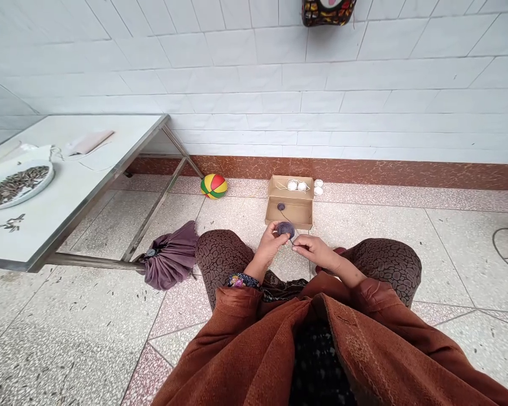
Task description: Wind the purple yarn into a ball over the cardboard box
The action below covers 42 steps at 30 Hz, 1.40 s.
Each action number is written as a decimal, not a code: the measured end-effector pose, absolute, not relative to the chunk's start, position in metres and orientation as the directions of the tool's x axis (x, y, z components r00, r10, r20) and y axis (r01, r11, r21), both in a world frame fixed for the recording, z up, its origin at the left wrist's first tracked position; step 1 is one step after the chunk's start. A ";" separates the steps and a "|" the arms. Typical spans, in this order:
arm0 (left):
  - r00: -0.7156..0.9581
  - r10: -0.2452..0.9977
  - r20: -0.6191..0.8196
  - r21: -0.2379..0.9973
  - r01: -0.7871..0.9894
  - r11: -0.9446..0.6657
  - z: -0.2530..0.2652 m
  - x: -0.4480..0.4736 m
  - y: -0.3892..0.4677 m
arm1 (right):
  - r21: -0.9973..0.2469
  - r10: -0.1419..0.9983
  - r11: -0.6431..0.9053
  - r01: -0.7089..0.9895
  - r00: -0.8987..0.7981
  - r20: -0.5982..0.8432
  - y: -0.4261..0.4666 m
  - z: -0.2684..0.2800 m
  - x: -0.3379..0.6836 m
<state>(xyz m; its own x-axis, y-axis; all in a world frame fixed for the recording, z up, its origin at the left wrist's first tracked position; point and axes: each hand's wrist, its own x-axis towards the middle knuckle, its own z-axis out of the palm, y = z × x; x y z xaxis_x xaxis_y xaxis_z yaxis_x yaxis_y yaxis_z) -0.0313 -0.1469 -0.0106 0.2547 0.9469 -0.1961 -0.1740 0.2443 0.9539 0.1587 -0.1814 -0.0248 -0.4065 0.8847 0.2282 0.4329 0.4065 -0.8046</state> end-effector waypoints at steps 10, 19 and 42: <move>0.511 0.856 -0.082 0.936 -0.255 0.242 -0.003 -0.029 -0.155 | -0.841 0.938 0.340 0.420 -0.207 0.276 -0.137 -0.004 0.169; 0.261 0.942 -0.211 0.924 -0.261 0.280 -0.011 -0.035 -0.125 | -0.801 0.875 0.409 0.437 -0.437 0.208 -0.159 -0.030 0.149; 0.244 0.966 -0.083 0.875 -0.446 0.187 -0.002 -0.017 -0.003 | -0.661 0.843 0.520 0.540 -0.449 0.296 -0.016 -0.028 0.167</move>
